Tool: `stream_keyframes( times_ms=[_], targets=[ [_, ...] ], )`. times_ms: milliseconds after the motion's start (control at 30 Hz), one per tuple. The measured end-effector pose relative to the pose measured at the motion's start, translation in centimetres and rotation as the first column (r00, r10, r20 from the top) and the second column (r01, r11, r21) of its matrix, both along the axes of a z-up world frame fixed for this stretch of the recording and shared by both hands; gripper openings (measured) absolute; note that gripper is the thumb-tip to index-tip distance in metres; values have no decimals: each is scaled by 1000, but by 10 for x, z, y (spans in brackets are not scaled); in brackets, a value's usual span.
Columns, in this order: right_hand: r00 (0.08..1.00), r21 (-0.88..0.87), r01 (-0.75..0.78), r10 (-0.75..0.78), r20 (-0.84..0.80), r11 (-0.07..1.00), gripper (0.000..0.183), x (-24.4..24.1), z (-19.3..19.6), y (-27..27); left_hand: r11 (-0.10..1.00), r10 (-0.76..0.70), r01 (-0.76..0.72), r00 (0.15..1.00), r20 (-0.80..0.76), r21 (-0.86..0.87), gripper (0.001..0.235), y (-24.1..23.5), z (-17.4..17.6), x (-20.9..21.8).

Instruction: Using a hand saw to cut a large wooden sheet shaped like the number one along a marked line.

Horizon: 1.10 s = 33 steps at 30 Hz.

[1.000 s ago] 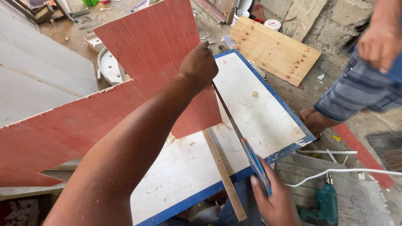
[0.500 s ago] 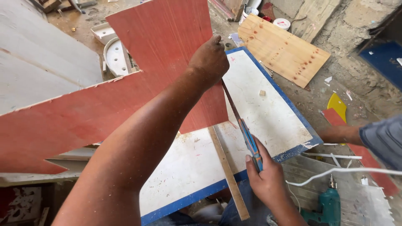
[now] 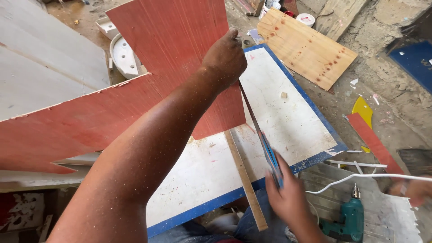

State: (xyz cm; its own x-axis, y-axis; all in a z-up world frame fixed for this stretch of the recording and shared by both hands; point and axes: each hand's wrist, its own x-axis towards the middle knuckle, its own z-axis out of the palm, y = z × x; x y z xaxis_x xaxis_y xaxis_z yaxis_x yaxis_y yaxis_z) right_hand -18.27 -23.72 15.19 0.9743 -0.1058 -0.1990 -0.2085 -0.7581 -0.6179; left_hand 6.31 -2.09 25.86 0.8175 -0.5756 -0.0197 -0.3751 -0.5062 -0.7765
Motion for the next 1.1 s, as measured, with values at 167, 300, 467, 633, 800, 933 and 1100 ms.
stream_keyframes(
  times_ms=[167, 300, 467, 633, 800, 933, 1100],
  targets=[
    [968, 86, -134, 111, 227, 987, 64, 30, -2, 9, 1000, 18, -18, 1000, -13, 5, 23, -7, 4, -11],
    [947, 79, -155, 125, 297, 985, 62, 21, -21, -3, 999, 45, -47, 993, -113, -20, 18, -11, -6, -19],
    [964, 103, -115, 85, 252, 988, 62, 19, -11, 2, 1000, -9, 9, 1000, -14, -13, 29, -15, -7, -12],
    [935, 148, -180, 122, 333, 973, 61, 18, -20, -2, 986, 84, -83, 996, 1, 147, 37, -14, 11, -7],
    [971, 96, -118, 94, 219, 988, 64, 21, -9, 2, 990, 83, -78, 996, -35, 121, 14, -13, 20, -26],
    [979, 98, -118, 99, 179, 988, 65, 20, -11, 2, 989, 88, -80, 994, -59, 121, 12, -13, 21, -25],
    [970, 96, -123, 99, 223, 988, 63, 21, -11, 3, 992, 59, -57, 998, -12, 113, 45, -9, 14, -20]
  ],
)
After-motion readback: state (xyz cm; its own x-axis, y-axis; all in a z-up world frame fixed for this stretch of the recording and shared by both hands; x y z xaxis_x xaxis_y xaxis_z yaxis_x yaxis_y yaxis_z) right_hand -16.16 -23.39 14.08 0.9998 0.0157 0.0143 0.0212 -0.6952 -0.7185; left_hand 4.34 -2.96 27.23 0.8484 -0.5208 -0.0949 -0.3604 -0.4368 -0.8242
